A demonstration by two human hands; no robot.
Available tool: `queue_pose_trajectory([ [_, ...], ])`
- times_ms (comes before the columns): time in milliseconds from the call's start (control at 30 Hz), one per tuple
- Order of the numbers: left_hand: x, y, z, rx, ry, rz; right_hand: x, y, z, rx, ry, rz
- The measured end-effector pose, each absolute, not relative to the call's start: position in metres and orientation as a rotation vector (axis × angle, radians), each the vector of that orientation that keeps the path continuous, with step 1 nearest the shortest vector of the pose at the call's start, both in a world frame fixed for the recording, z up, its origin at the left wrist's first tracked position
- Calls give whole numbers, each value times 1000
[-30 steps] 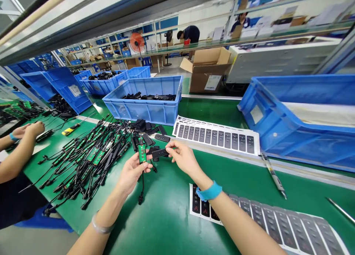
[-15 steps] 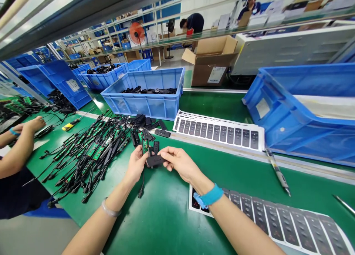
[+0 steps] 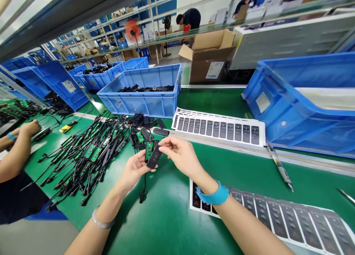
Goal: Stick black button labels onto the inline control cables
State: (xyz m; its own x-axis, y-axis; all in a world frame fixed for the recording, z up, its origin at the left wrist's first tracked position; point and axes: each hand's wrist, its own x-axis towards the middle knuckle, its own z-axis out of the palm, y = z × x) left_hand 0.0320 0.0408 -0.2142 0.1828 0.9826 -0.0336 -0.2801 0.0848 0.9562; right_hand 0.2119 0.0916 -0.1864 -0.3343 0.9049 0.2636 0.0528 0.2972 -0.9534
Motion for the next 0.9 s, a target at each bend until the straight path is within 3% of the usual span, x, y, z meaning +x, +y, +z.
queue_pose_trajectory([
  [333, 34, 33, -218, 1117, 926, 1041, 209, 95, -197, -936, -1716, 936],
  [900, 40, 29, -224, 1523, 1136, 1044, 207, 97, -202, -892, -1596, 1420],
])
